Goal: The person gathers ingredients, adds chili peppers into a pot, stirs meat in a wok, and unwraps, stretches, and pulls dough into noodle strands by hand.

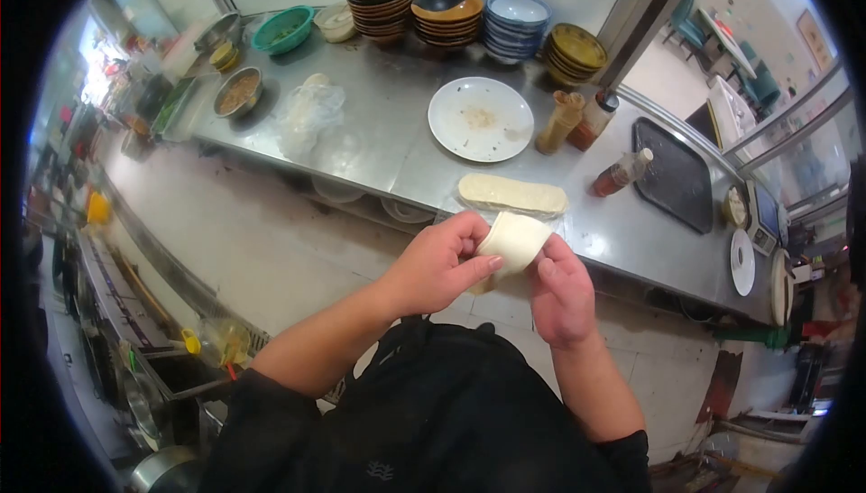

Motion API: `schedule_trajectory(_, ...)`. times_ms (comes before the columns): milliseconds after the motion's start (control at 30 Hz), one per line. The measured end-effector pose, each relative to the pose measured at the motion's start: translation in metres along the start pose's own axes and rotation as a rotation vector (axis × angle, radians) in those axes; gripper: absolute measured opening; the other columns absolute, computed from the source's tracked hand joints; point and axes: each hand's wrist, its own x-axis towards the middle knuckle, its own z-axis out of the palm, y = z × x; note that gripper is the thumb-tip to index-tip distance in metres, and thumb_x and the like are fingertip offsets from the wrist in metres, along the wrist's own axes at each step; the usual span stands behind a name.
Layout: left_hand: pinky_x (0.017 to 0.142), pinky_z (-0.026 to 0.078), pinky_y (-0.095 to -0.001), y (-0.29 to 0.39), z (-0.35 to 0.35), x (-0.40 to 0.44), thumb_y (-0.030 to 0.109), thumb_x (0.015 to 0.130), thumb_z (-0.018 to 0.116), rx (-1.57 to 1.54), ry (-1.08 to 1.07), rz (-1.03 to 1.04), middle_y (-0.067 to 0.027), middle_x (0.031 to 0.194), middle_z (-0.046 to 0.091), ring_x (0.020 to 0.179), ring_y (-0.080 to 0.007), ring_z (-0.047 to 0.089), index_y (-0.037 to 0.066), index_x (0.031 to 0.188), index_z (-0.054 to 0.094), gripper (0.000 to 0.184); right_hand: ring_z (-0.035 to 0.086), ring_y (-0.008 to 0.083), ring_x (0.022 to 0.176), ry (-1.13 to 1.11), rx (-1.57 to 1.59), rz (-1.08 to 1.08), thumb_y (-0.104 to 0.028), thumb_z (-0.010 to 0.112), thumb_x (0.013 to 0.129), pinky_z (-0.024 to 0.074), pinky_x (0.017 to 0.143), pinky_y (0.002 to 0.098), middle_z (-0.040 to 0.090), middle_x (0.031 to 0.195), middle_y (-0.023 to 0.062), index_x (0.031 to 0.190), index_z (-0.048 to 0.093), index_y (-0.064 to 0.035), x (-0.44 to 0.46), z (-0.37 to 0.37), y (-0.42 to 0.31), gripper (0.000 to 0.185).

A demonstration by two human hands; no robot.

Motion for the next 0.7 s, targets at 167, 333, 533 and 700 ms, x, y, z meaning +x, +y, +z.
schedule_trajectory(167, 0.07, 0.048, -0.0251, 0.006, 0.009, 0.017, 0.003, 0.088, 0.057, -0.382, -0.013, -0.033, -0.0112, 0.099, 0.063, 0.082, -0.0128, 0.06, -0.001, 0.11, 0.044, 0.026, 0.05, 0.0198, 0.111, -0.036, 0.223, 0.362, -0.042, 0.038, 0.096, 0.0343, 0.096, 0.0338, 0.058, 0.117, 0.0118, 0.125, 0.048, 0.005, -0.017, -0.027, 0.035, 0.055)
schedule_trajectory(333, 0.072, 0.048, -0.0286, -0.012, 0.008, 0.034, 0.016, 0.086, 0.062, 0.276, 0.118, -0.254, -0.0114, 0.096, 0.065, 0.083, -0.0145, 0.061, -0.001, 0.099, 0.056, 0.022, 0.051, 0.0203, 0.113, -0.144, 0.129, 0.283, -0.048, 0.031, 0.097, 0.0327, 0.097, 0.0331, 0.058, 0.12, 0.0108, 0.128, 0.046, 0.0039, -0.013, -0.024, 0.018, 0.063)
schedule_trajectory(533, 0.066, 0.047, -0.0331, -0.022, 0.025, -0.001, 0.02, 0.077, 0.07, 0.634, 0.432, 0.33, -0.0092, 0.078, 0.059, 0.071, -0.0228, 0.058, 0.004, 0.087, 0.061, 0.021, 0.044, 0.0193, 0.121, -0.079, 0.196, 0.257, -0.052, 0.026, 0.097, 0.0314, 0.099, 0.0329, 0.052, 0.129, 0.0102, 0.131, 0.044, 0.0029, -0.016, -0.022, 0.022, 0.067)
schedule_trajectory(700, 0.064, 0.046, -0.036, -0.03, 0.034, -0.003, 0.019, 0.075, 0.071, 0.703, 0.377, 0.48, -0.0068, 0.077, 0.056, 0.074, -0.0263, 0.056, 0.008, 0.082, 0.059, 0.018, 0.045, 0.0172, 0.117, -0.04, 0.134, 0.217, -0.041, 0.035, 0.098, 0.0315, 0.099, 0.0314, 0.05, 0.13, 0.0085, 0.131, 0.043, 0.0027, -0.017, -0.019, 0.029, 0.055)
